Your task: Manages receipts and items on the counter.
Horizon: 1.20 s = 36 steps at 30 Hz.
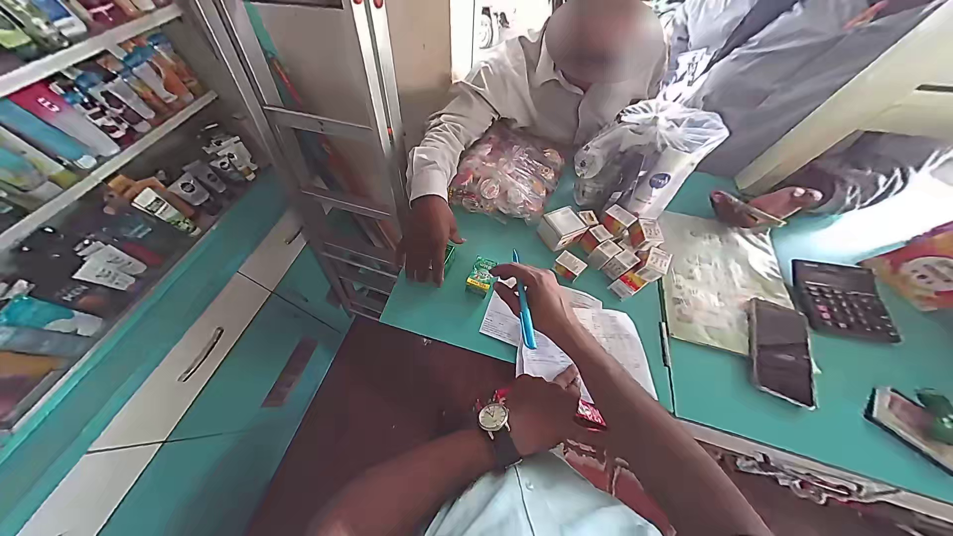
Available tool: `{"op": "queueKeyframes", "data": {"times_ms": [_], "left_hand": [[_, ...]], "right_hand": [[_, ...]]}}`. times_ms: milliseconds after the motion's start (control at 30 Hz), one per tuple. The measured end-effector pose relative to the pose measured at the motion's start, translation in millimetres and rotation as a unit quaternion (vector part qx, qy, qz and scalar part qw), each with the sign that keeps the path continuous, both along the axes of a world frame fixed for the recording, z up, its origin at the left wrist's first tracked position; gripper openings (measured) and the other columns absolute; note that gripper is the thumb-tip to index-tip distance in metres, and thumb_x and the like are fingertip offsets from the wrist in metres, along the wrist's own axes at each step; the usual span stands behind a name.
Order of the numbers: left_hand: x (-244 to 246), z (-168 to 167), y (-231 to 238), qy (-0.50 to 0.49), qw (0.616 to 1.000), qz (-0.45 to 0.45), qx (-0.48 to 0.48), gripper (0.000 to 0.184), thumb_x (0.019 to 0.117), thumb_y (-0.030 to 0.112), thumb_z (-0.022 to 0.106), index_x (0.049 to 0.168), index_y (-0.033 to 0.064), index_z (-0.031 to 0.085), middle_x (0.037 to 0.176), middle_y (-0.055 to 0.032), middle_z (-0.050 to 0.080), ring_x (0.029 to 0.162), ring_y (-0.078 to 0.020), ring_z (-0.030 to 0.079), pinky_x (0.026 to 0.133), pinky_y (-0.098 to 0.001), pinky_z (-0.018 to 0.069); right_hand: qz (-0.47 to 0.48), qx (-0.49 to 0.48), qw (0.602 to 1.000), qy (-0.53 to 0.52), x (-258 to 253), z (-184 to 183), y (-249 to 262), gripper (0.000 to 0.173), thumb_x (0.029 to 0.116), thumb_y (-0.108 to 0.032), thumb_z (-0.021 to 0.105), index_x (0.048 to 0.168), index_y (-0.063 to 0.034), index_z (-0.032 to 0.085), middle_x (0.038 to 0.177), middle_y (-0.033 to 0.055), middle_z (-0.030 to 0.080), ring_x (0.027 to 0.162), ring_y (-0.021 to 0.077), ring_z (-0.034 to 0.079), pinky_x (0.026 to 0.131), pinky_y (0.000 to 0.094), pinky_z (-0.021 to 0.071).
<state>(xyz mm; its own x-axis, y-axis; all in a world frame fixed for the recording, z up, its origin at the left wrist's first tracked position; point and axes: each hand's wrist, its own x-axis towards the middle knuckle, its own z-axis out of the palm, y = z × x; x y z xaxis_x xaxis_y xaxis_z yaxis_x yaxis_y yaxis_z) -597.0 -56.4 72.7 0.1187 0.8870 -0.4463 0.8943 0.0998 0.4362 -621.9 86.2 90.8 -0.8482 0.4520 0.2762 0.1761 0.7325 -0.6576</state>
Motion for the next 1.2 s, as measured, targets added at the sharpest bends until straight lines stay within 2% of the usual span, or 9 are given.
{"op": "queueKeyframes", "data": {"times_ms": [133, 233, 333, 433, 567, 667, 800, 1033, 1200], "left_hand": [[0.0, -10.7, -0.6, 0.001, 1.0, -0.008, 0.009, 0.057, 0.0959, 0.039, 0.067, 0.144, 0.0116, 0.055, 0.155, -0.012, 0.049, 0.101, -0.0404, 0.07, 0.078, -0.0622, 0.0558], [2.2, -12.6, -1.6, 0.011, 1.0, -0.008, 0.012, 0.055, 0.0973, 0.039, 0.064, 0.145, 0.0121, 0.054, 0.146, -0.0161, 0.057, 0.098, -0.042, 0.07, 0.076, -0.0626, 0.0559], [-2.3, -9.0, -2.3, -0.011, 1.0, 0.01, 0.01, 0.052, 0.0954, 0.041, 0.067, 0.138, 0.012, 0.059, 0.124, -0.0198, 0.068, 0.096, -0.0438, 0.069, 0.075, -0.065, 0.054], [0.0, -10.7, -2.6, 0.0, 1.0, 0.007, 0.014, 0.055, 0.096, 0.031, 0.066, 0.146, 0.0145, 0.054, 0.154, -0.0103, 0.051, 0.099, -0.0391, 0.07, 0.081, -0.0618, 0.0542], [2.1, -7.3, -3.3, 0.029, 0.999, 0.0, 0.019, 0.047, 0.0965, 0.035, 0.064, 0.137, 0.0115, 0.06, 0.137, -0.0151, 0.063, 0.097, -0.0385, 0.069, 0.081, -0.0608, 0.0532], [1.7, -4.0, -7.0, 0.053, 0.998, -0.002, 0.039, 0.034, 0.1014, 0.028, 0.056, 0.128, 0.0079, 0.065, 0.122, -0.0194, 0.069, 0.094, -0.0388, 0.07, 0.079, -0.0582, 0.0535], [1.3, 0.3, -7.3, 0.072, 0.996, -0.018, 0.054, 0.032, 0.0997, 0.021, 0.055, 0.127, 0.0084, 0.066, 0.129, -0.0157, 0.067, 0.092, -0.0369, 0.071, 0.074, -0.0562, 0.0551], [5.3, -15.0, -14.4, 0.111, 0.986, -0.005, 0.128, 0.025, 0.096, 0.019, 0.056, 0.108, 0.0066, 0.074, 0.102, -0.0147, 0.075, 0.084, -0.0335, 0.073, 0.07, -0.0525, 0.0559], [5.9, -25.1, -20.1, 0.133, 0.963, -0.003, 0.233, 0.019, 0.0892, 0.021, 0.063, 0.088, 0.0054, 0.075, 0.083, -0.0133, 0.073, 0.073, -0.0309, 0.073, 0.061, -0.049, 0.0559]], "right_hand": [[0.003, 0.057, 0.985, -0.165, -36.4, -18.1, 17.4, 0.071, 0.0882, -0.053, 0.074, 0.149, -0.0225, 0.053, 0.149, 0.005, 0.057, 0.142, 0.0282, 0.047, 0.114, 0.0542, 0.0389], [-0.018, 0.057, 0.98, -0.192, -48.7, -28.4, 19.5, 0.065, 0.0874, -0.046, 0.076, 0.144, -0.0201, 0.058, 0.128, 0.0122, 0.068, 0.12, 0.0331, 0.063, 0.101, 0.0565, 0.0481], [-0.076, -0.173, 0.982, 0.015, -27.2, -2.2, 9.7, 0.043, 0.092, -0.028, 0.074, 0.128, -0.0063, 0.068, 0.103, 0.0117, 0.074, 0.091, 0.0213, 0.071, 0.084, 0.04, 0.0578], [-0.03, -0.587, 0.79, 0.175, 1.1, 22.0, -6.3, 0.039, 0.1086, -0.027, 0.031, 0.128, -0.0041, 0.054, 0.107, 0.0135, 0.071, 0.082, 0.0188, 0.07, 0.069, 0.0323, 0.0591], [0.043, -0.789, 0.561, 0.247, 22.2, 29.1, -17.3, 0.065, 0.1075, -0.056, 0.015, 0.142, -0.0105, 0.045, 0.121, 0.0252, 0.068, 0.069, 0.0216, 0.071, 0.052, 0.0241, 0.0558], [0.064, -0.774, 0.572, 0.262, 35.0, 28.6, -23.6, 0.08, 0.1001, -0.073, 0.021, 0.145, -0.0116, 0.043, 0.128, 0.0222, 0.066, 0.08, 0.0212, 0.073, 0.055, 0.0226, 0.0559], [-0.023, -0.749, 0.596, 0.288, 44.5, 39.2, -30.4, 0.047, 0.1086, -0.047, 0.032, 0.134, -0.0121, 0.051, 0.119, 0.0156, 0.07, 0.079, 0.0173, 0.072, 0.058, 0.0232, 0.0556], [-0.035, -0.852, 0.325, 0.409, 43.2, 39.2, -34.3, 0.047, 0.1016, -0.046, 0.053, 0.126, -0.0062, 0.051, 0.114, 0.0191, 0.068, 0.083, 0.0195, 0.073, 0.068, 0.025, 0.0597], [-0.051, -0.86, 0.276, 0.427, 46.6, 32.8, -33.4, 0.038, 0.1012, -0.041, 0.056, 0.118, -0.0075, 0.053, 0.106, 0.0165, 0.07, 0.079, 0.0167, 0.075, 0.061, 0.0208, 0.0599]]}}
